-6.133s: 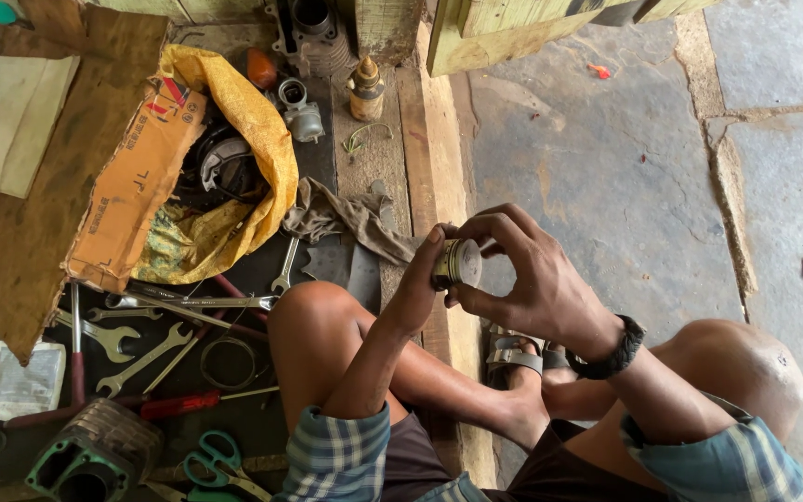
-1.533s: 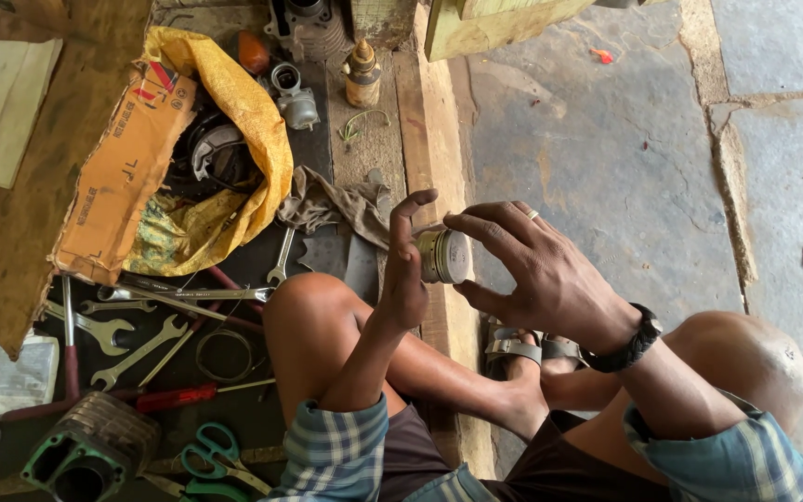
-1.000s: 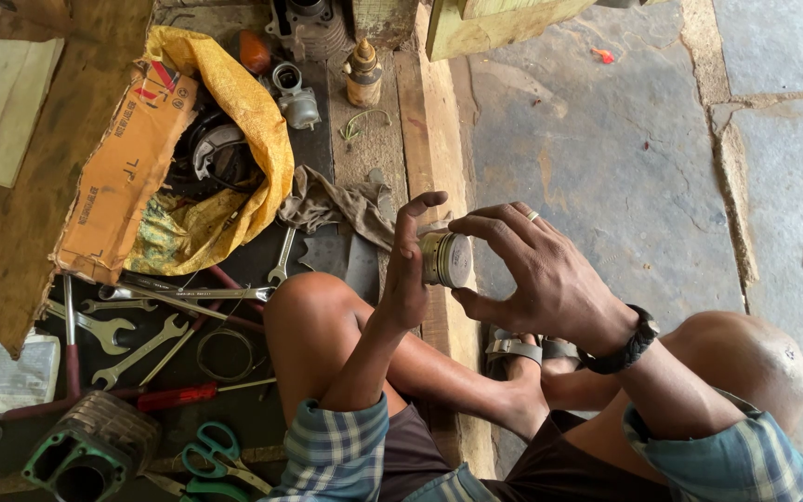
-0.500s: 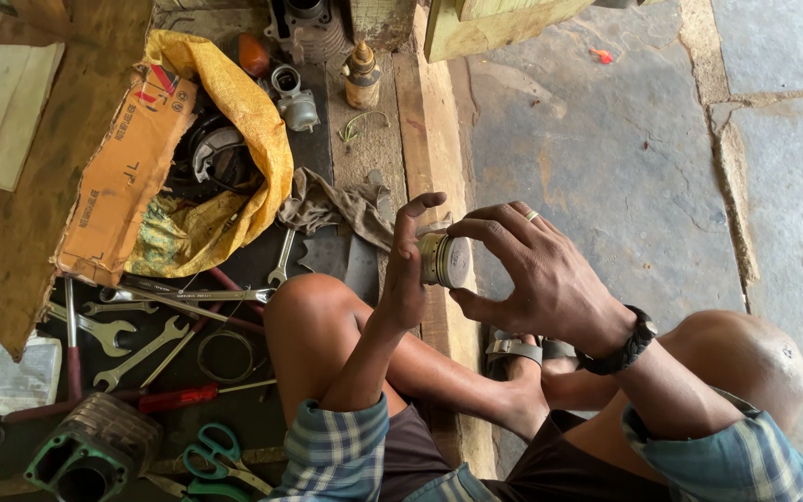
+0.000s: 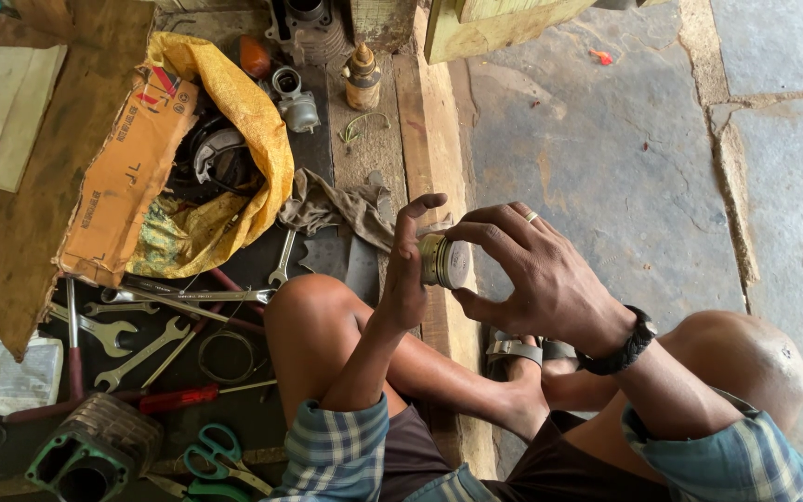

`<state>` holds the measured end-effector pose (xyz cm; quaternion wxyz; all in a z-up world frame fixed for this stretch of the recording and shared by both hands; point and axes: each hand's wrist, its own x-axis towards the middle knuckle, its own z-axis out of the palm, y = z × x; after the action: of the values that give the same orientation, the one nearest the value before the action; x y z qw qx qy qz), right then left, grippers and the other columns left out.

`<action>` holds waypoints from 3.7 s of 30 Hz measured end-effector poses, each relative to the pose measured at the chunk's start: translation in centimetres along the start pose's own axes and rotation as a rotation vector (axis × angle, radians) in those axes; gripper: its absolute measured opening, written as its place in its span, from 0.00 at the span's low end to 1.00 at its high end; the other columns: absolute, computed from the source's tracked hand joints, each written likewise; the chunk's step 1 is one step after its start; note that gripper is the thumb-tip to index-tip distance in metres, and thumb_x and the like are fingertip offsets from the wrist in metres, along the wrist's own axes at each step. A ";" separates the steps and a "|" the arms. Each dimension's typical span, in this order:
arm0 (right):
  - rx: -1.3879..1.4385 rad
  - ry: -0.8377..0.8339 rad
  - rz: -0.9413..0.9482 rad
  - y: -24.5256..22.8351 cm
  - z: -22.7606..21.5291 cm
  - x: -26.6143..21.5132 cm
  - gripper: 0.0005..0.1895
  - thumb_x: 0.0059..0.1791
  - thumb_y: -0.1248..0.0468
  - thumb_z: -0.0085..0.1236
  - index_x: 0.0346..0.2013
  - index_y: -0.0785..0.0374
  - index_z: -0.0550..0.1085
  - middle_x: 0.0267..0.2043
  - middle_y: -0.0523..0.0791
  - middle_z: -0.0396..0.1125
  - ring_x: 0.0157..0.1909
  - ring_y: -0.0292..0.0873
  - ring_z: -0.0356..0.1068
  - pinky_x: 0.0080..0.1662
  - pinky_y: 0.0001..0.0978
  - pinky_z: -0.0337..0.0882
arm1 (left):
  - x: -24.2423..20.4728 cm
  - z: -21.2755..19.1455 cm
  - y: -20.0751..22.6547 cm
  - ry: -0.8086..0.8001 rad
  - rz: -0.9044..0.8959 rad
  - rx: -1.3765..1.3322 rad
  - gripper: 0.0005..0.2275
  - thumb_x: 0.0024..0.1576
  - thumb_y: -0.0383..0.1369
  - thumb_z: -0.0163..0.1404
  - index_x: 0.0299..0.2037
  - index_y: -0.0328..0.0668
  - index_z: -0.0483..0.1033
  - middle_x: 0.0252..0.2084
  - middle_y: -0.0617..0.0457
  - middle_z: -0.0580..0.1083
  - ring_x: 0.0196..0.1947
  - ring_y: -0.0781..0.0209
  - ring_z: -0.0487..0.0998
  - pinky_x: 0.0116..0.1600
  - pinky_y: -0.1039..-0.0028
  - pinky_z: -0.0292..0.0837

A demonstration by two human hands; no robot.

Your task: Cleaning a motorcycle piston with a file and installing piston rings.

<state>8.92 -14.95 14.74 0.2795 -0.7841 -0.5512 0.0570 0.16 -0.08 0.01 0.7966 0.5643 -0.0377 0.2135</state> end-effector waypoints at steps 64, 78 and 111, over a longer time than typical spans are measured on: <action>0.089 0.172 -0.024 -0.8 1.3 -0.4 0.32 0.32 0.64 0.72 0.51 0.65 0.77 0.50 0.49 0.72 0.48 0.50 0.74 0.48 0.41 0.76 | 0.0 0.1 1.0 -0.016 -0.061 -0.024 0.38 0.68 0.62 0.25 0.72 0.32 0.56 0.69 0.45 0.62 0.61 0.62 0.70 0.61 0.73 0.69; 0.271 0.102 0.154 -1.4 0.7 0.3 0.32 0.34 0.59 0.74 0.51 0.66 0.77 0.48 0.49 0.74 0.46 0.45 0.79 0.48 0.35 0.80 | -1.7 -0.1 -2.4 0.089 0.042 -0.070 0.42 0.64 0.64 0.38 0.76 0.35 0.46 0.55 0.37 0.72 0.50 0.56 0.78 0.53 0.66 0.74; 0.363 0.135 0.361 0.8 -1.4 -2.0 0.33 0.37 0.50 0.70 0.49 0.67 0.75 0.45 0.50 0.72 0.43 0.47 0.79 0.45 0.33 0.80 | 0.2 -0.3 -2.1 -0.039 -0.057 0.214 0.29 0.64 0.55 0.44 0.61 0.34 0.66 0.58 0.46 0.72 0.61 0.55 0.72 0.65 0.65 0.67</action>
<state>9.36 -17.48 15.06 0.4369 -0.8088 -0.3633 0.1515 1.05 -0.33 -1.93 0.7368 0.6509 -0.0141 0.1824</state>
